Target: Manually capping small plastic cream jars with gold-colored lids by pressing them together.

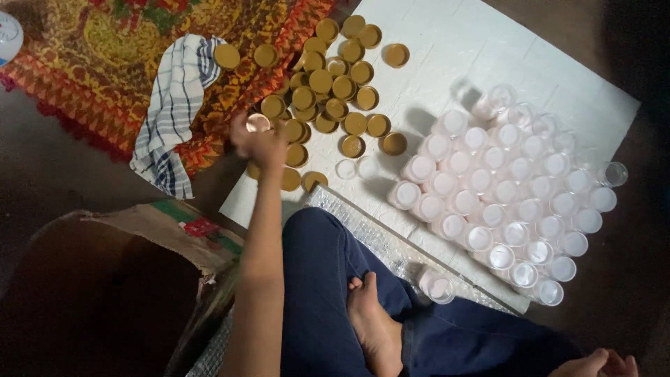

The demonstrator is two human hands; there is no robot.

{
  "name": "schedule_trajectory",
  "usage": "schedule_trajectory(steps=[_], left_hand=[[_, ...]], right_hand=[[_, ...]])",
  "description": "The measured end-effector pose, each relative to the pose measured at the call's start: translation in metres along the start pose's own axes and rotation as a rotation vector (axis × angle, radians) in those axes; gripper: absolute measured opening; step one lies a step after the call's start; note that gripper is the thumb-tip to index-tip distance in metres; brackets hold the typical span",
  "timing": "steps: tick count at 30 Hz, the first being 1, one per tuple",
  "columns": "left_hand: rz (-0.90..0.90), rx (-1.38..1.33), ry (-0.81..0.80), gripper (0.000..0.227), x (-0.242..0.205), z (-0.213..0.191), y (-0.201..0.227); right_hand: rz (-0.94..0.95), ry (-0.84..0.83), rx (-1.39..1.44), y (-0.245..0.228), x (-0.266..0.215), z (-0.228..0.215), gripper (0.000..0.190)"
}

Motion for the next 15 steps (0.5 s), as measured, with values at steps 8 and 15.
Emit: schedule_trajectory(steps=[8, 15], left_hand=[[-0.357, 0.026, -0.465, 0.109, -0.003, 0.018, 0.000], [-0.199, 0.124, -0.421, 0.041, 0.007, 0.030, 0.051]], right_hand=[[-0.045, 0.107, 0.290, 0.056, 0.014, -0.039, 0.039], [-0.006, -0.010, 0.381, 0.039, 0.012, -0.034, 0.042]])
Point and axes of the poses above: each hand's wrist, its own x-axis towards the middle knuckle, its own z-axis out of the palm, y = z × x, the point moved 7 cm from there along x, towards the middle knuckle, and after that the axes turned 15 degrees about z, right-handed, at the moved point
